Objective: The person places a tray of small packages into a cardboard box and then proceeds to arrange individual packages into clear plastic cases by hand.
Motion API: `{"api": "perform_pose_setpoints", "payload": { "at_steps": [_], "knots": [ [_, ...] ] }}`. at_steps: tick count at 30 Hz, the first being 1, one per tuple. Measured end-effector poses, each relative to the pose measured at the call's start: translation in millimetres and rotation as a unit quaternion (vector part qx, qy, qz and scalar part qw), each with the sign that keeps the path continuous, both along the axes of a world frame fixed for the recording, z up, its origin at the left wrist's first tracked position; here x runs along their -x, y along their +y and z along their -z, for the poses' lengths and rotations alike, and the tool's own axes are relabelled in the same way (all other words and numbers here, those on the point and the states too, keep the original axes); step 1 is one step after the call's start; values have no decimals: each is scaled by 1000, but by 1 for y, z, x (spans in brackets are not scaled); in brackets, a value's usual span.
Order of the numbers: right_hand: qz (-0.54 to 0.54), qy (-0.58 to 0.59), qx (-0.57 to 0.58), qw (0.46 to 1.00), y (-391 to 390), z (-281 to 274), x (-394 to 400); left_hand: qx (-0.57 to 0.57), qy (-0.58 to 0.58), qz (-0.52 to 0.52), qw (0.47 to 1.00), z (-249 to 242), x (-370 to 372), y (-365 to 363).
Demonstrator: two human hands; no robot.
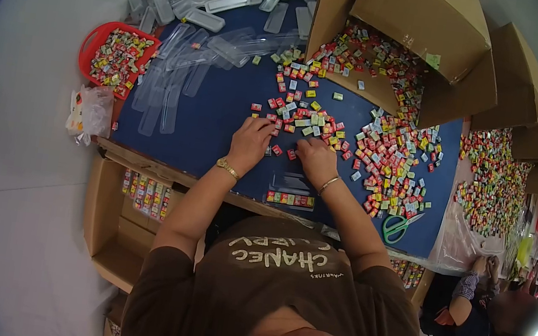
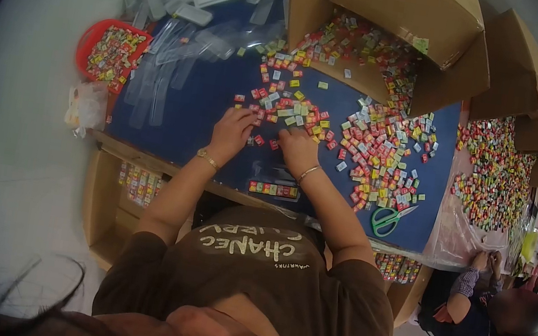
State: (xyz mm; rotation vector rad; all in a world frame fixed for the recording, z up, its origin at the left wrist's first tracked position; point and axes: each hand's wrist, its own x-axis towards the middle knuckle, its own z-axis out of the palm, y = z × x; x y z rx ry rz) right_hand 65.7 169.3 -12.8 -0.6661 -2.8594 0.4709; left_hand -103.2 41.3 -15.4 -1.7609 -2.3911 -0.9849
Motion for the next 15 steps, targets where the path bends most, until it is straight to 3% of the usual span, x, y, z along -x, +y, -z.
{"api": "perform_pose_setpoints", "payload": {
  "at_steps": [4, 8, 10, 13, 15],
  "knots": [
    [36, 61, -13, 997, 16, 4, 5, 10, 4, 52, 999, 11, 0, 9],
    [-34, 74, -68, 994, 38, 8, 15, 16, 35, 28, 999, 15, 5, 9],
    [-63, 48, -73, 994, 42, 10, 19, 67, -30, -48, 996, 9, 5, -1],
    [-74, 89, -96, 989, 44, 9, 18, 28, -73, -77, 994, 16, 11, -21],
    [-32, 17, -8, 999, 41, 2, 19, 32, -113, -77, 990, 16, 6, -29]
  ]
}}
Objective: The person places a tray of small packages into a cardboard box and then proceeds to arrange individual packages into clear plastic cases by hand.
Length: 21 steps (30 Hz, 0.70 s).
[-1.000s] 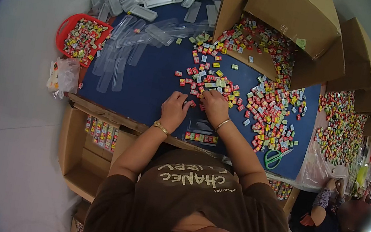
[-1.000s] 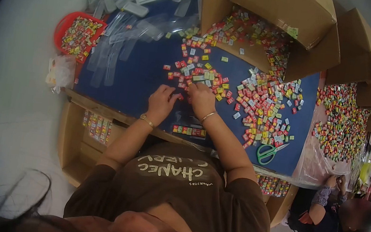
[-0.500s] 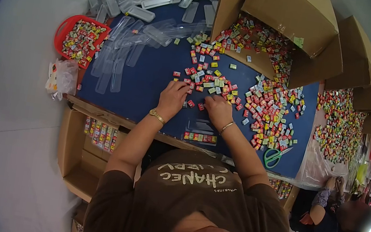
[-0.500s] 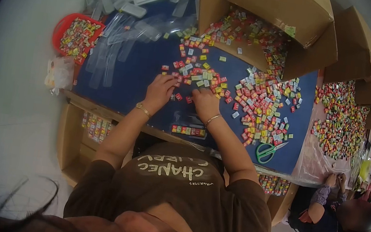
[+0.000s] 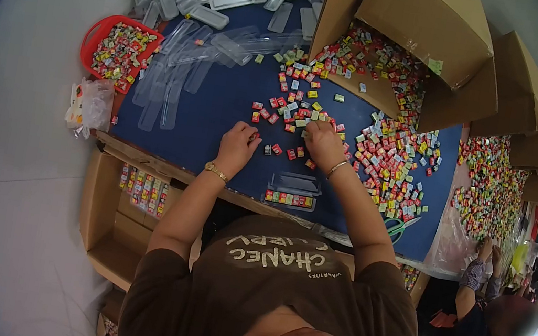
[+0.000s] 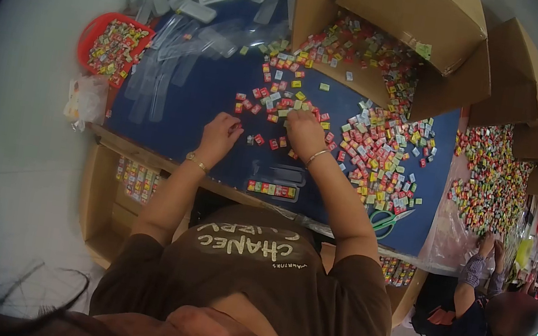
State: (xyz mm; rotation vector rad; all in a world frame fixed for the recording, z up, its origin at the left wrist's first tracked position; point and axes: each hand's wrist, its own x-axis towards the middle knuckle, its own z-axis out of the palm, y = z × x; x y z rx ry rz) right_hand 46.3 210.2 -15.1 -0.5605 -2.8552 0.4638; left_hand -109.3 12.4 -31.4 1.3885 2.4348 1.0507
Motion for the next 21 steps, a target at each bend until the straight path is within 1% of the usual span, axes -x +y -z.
{"api": "perform_pose_setpoints", "payload": {
  "at_steps": [1, 2, 3, 4, 5, 7, 8, 10, 11, 13, 14, 16, 20, 21],
  "knots": [
    [-1, -1, 2, 1000, -7, -7, 1, 1, -40, -1, 999, -2, -3, -5],
    [-8, -9, 65, 998, -17, -16, 3, 1, -40, -1, 999, -4, -6, -8],
    [-13, -16, 127, 992, -29, -23, 3, 14, -70, 4, 997, -6, -9, -9],
    [-5, -42, 81, 996, -42, -28, 3, 27, -99, 9, 995, -7, -12, -8],
    [-4, -42, 80, 996, -49, -25, 3, 26, -99, 9, 995, -7, -14, -8],
    [-51, -23, 22, 998, -58, -13, 3, 48, -96, 21, 994, -5, -20, -8],
    [-51, -25, 23, 998, -59, -9, 2, 49, -97, 20, 994, -5, -22, -9],
    [-61, -15, -8, 998, -60, -7, 1, 81, -54, 34, 995, -10, -28, -9],
    [-61, -16, -9, 998, -59, -6, -1, 80, -55, 34, 995, -13, -31, -8],
    [-49, -29, -13, 998, -59, -11, -3, 24, 46, 25, 998, -16, -37, -7],
    [-50, -29, -13, 998, -58, -13, -5, 24, 45, 24, 998, -16, -39, -5],
    [-29, 22, 24, 999, -57, -15, -10, 27, 38, 42, 998, -15, -41, 0],
    [-47, 24, 23, 998, -52, -2, -18, 28, 37, 55, 997, -14, -45, 7],
    [-47, 32, 39, 998, -51, -2, -18, 35, 40, 63, 997, -15, -46, 8]
  ]
}}
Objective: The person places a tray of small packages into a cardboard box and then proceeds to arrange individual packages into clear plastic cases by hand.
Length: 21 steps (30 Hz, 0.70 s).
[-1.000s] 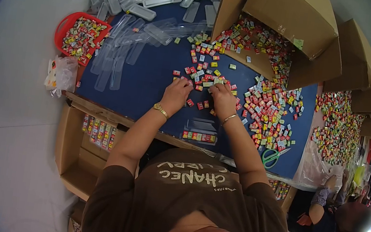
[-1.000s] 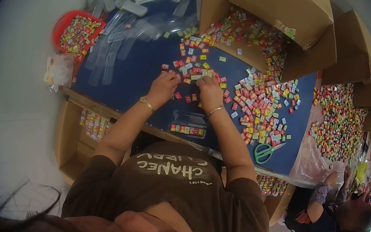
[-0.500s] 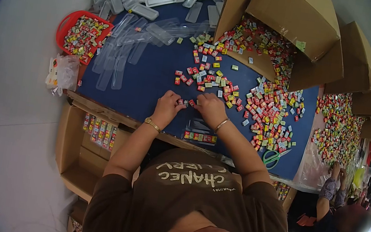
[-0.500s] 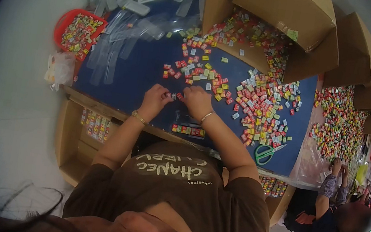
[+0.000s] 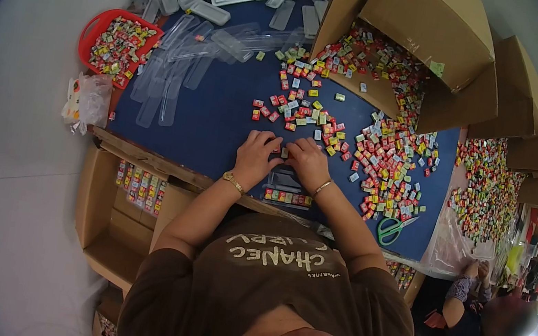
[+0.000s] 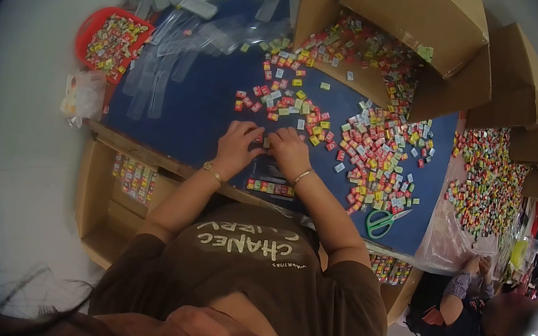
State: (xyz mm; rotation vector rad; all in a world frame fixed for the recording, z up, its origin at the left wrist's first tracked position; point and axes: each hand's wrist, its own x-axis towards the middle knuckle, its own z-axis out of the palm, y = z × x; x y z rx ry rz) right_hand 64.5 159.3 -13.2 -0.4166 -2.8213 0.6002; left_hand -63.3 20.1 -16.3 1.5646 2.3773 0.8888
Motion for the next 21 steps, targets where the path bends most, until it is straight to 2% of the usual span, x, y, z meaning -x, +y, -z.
{"api": "perform_pose_setpoints", "payload": {
  "at_steps": [2, 4, 11, 13, 19, 21],
  "knots": [
    [-1, 8, 18, 1000, 5, -1, -2, 10, 2, 8, 1000, -1, -1, 1],
    [56, 55, -3, 997, 22, -4, -5, 12, 28, 18, 999, -2, -2, 3],
    [80, 5, -30, 996, 54, 9, -9, 43, 36, 16, 998, -2, -16, 15],
    [83, 21, -41, 995, 54, 11, -11, -1, 79, -2, 997, 1, -18, 16],
    [90, 5, -65, 994, 50, 9, -14, -53, 40, 44, 997, 13, -20, 23],
    [96, -10, -74, 993, 48, 2, -11, -73, 43, 28, 996, 16, -19, 20]
  ]
}}
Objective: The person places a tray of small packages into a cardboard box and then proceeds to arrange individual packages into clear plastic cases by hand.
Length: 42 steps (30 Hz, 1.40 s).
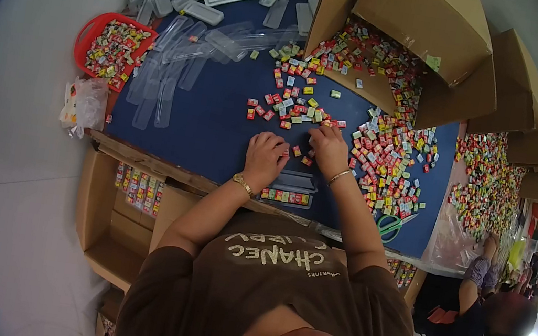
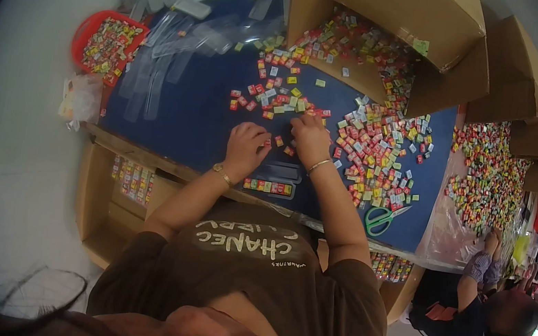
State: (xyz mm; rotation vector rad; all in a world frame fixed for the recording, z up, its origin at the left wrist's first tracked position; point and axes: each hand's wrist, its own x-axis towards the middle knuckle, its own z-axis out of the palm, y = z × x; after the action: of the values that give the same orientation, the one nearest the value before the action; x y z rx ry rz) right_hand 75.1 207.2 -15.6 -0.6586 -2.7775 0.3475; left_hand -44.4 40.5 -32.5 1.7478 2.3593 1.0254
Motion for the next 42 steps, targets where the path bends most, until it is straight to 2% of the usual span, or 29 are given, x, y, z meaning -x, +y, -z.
{"api": "perform_pose_setpoints", "payload": {
  "at_steps": [2, 3, 5, 7, 9, 11, 15, 17, 24, 26, 32, 36, 38, 39, 42],
  "knots": [
    [-73, 80, 21, 994, -11, -7, 2, -18, -3, -13, 1000, 1, 1, -4],
    [-72, 80, 21, 994, -18, -11, 4, -18, -2, -19, 1000, 2, 3, -7],
    [-153, 34, 70, 985, -34, -16, 8, -17, 0, -25, 1000, 2, 6, -11],
    [-151, 22, 57, 987, -39, -9, 9, 22, -9, -16, 1000, 1, 8, -14],
    [-150, 12, 43, 988, -39, -10, 10, 13, -17, -15, 1000, -9, 12, -20],
    [-116, 64, 32, 991, -36, -18, 2, 9, -29, -11, 999, -21, 19, -30],
    [-113, 41, 34, 992, -29, -5, -5, 76, -60, -3, 995, -19, 47, -43],
    [-81, -5, 90, 993, -32, 2, -1, 111, -79, 25, 990, -18, 50, -43],
    [-75, -40, 121, 989, -39, -16, 0, 83, -70, 17, 994, -18, 40, -45],
    [-61, 28, 91, 994, -41, -23, -7, 77, -52, 10, 996, -29, 39, -43],
    [-20, -8, 55, 998, -29, 5, -31, 102, -50, 45, 993, -17, 45, -40],
    [-1, 0, 45, 999, -31, -17, -18, 102, -70, 32, 992, -26, 40, -42],
    [-84, 47, 22, 995, -36, -19, -5, 76, -61, -1, 995, -27, 38, -40],
    [-83, 48, 24, 995, -39, -16, 1, 78, -60, 0, 995, -25, 38, -39],
    [-115, -9, 78, 990, -41, -3, 11, 105, -65, 20, 992, -15, 40, -35]
  ]
}}
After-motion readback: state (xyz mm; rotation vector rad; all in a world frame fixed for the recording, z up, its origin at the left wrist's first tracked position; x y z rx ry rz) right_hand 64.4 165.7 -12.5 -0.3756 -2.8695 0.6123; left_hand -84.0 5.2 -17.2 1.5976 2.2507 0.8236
